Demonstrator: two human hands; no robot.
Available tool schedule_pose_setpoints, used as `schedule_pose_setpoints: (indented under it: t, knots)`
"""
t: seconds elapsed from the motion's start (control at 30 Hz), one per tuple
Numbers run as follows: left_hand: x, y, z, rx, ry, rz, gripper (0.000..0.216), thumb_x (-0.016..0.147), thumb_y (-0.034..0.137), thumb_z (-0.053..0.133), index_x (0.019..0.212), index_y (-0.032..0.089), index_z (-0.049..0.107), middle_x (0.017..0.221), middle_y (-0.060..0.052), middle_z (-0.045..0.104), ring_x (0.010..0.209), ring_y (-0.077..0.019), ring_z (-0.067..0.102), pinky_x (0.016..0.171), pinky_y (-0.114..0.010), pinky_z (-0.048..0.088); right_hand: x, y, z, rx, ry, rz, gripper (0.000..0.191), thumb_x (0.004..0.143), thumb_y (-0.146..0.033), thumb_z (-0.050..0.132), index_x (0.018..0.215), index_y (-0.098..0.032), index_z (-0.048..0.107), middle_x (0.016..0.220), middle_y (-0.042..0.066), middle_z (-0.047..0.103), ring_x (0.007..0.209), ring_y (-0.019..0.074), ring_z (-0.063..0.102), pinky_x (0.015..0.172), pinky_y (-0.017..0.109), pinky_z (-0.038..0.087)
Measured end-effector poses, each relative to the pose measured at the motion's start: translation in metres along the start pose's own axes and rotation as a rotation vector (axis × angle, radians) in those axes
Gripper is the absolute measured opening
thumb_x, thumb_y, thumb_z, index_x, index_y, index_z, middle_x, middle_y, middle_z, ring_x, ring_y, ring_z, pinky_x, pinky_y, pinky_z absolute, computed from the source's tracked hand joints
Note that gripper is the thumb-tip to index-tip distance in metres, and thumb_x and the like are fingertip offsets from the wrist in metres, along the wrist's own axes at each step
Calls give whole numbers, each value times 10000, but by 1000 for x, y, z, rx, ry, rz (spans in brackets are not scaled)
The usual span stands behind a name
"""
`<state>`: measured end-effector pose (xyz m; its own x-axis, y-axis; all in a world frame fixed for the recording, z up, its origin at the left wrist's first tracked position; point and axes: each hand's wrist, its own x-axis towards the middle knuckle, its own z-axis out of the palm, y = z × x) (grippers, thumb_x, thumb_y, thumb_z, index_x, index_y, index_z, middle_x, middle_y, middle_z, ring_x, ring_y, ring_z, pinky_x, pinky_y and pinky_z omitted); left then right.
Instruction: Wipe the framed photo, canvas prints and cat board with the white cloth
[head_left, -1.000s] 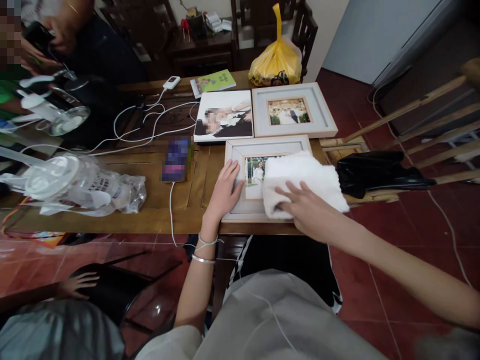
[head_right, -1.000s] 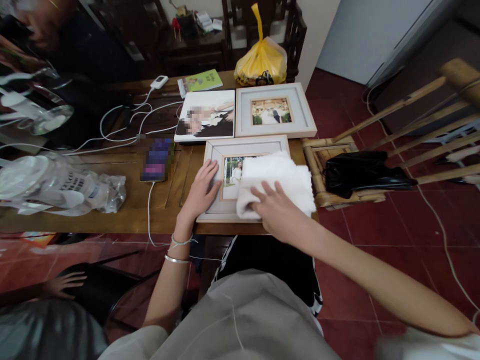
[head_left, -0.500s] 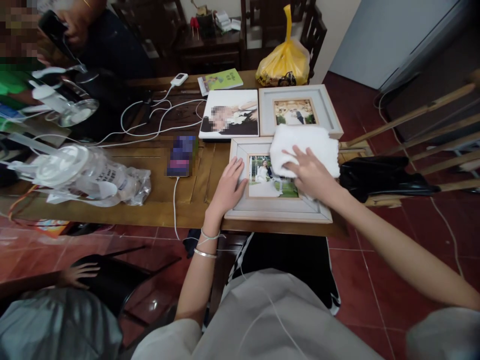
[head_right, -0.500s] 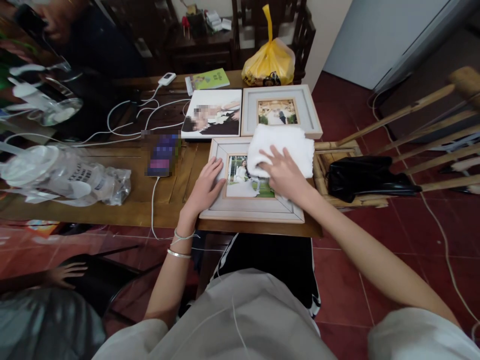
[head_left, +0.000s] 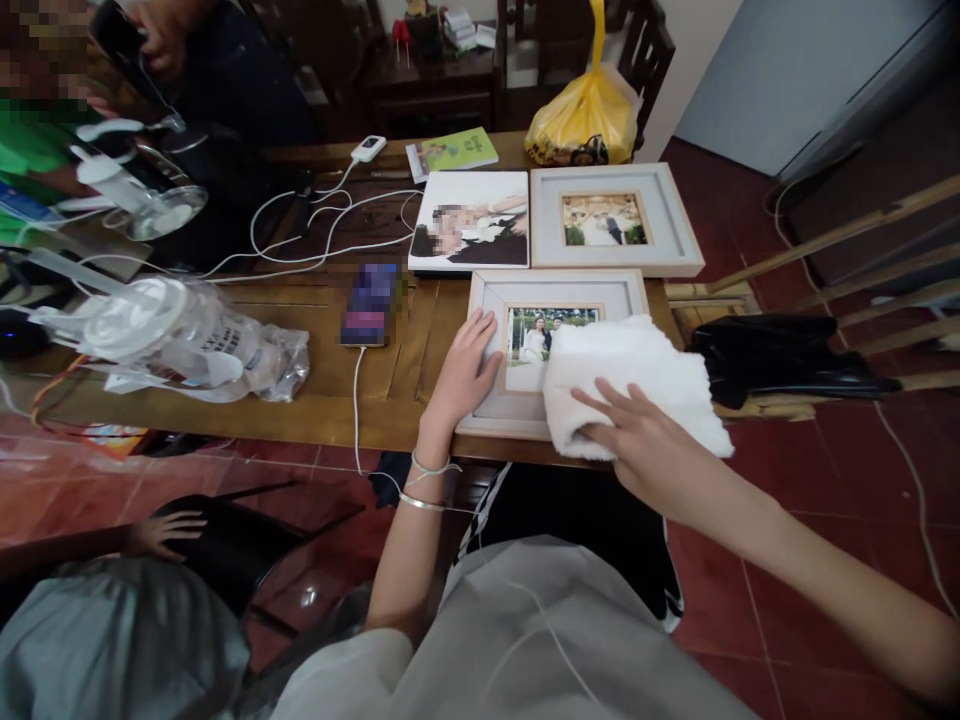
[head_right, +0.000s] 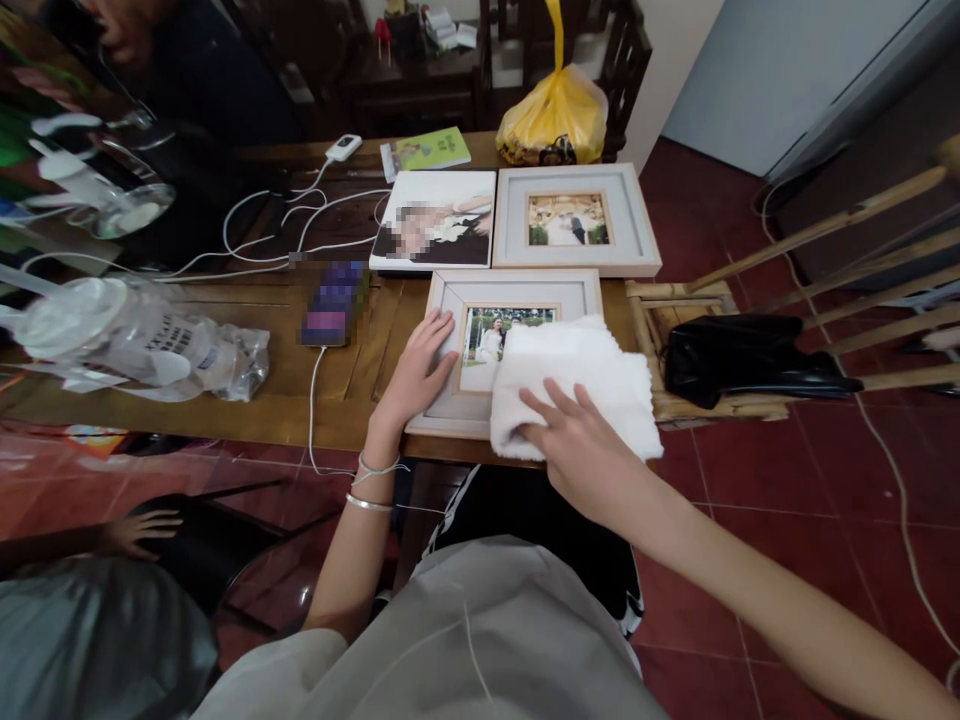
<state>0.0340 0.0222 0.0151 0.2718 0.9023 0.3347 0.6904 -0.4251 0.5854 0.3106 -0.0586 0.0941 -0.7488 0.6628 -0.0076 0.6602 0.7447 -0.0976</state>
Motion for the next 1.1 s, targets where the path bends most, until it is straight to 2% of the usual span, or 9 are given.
schedule_pose_setpoints:
  t: [0.07, 0.17, 0.43, 0.53, 0.67, 0.8, 0.93, 1.0, 1.1]
  knots:
    - [0, 0, 0, 2, -2, 2, 477, 1031, 268, 486, 1504, 202, 474, 1602, -119, 471, 1566, -267, 320, 1295, -537, 289, -7, -3, -4, 51, 2, -33, 547, 728, 51, 483, 1149, -168, 756, 1506, 130, 576, 1406, 413, 502, 1080, 644, 492]
    - [0, -1, 0, 14, -12, 8, 491, 1032, 271, 488, 1514, 184, 463, 1606, -137, 463, 1568, -276, 314, 1294, -538, 286, 0, 7, -1, 76, 8, -46, 574, 707, 51, 486, 1159, -183, 752, 1521, 106, 564, 1423, 407, 483, 1100, 654, 474]
    - [-1, -4, -1, -3, -14, 37, 492, 1038, 292, 490, 1517, 183, 463, 1608, -149, 461, 1568, -293, 310, 1284, -557, 283, 72, 84, 15, -7, 130, 116, 600, 754, 18, 477, 1293, -141, 688, 1557, 155, 516, 1485, 402, 393, 1175, 676, 345]
    - [0, -5, -1, -11, -10, 40, 490, 1036, 295, 498, 1512, 183, 474, 1603, -148, 467, 1566, -294, 315, 1284, -556, 287, 92, 97, 14, -45, 134, 160, 621, 759, 24, 462, 1327, -125, 665, 1556, 171, 514, 1492, 413, 372, 1167, 696, 325]
    - [-1, -5, -1, -31, 1, 34, 488, 1031, 284, 507, 1514, 217, 477, 1601, -126, 474, 1562, -288, 324, 1284, -567, 286, 84, 72, 14, -119, 61, 150, 570, 782, 23, 452, 1283, -102, 693, 1533, 193, 532, 1460, 460, 396, 1135, 705, 340]
    - [0, -3, 0, -25, 1, 16, 495, 1026, 261, 510, 1515, 197, 475, 1601, -140, 471, 1564, -287, 320, 1286, -567, 279, 42, 27, 10, -95, -25, 52, 518, 772, 8, 509, 1218, -127, 736, 1493, 195, 570, 1409, 473, 461, 1091, 685, 408]
    - [1, -1, 0, -12, 1, 13, 489, 1023, 255, 504, 1506, 183, 481, 1593, -147, 483, 1560, -288, 328, 1282, -566, 284, 9, -3, 3, -36, -27, 3, 508, 745, 12, 536, 1179, -143, 751, 1485, 188, 582, 1382, 441, 508, 1069, 646, 462]
    - [1, -1, 1, -13, 2, 10, 486, 1025, 263, 503, 1504, 187, 482, 1591, -143, 486, 1559, -286, 331, 1282, -560, 287, 8, -11, 0, 19, -35, -42, 529, 734, 20, 527, 1183, -152, 749, 1490, 168, 584, 1378, 424, 521, 1067, 633, 476]
    - [0, -2, 1, -14, 3, 11, 489, 1023, 258, 495, 1506, 187, 477, 1599, -140, 476, 1562, -284, 324, 1285, -561, 281, 26, -13, 0, 81, -57, -101, 539, 729, 37, 509, 1173, -145, 755, 1510, 154, 568, 1410, 416, 490, 1100, 644, 450]
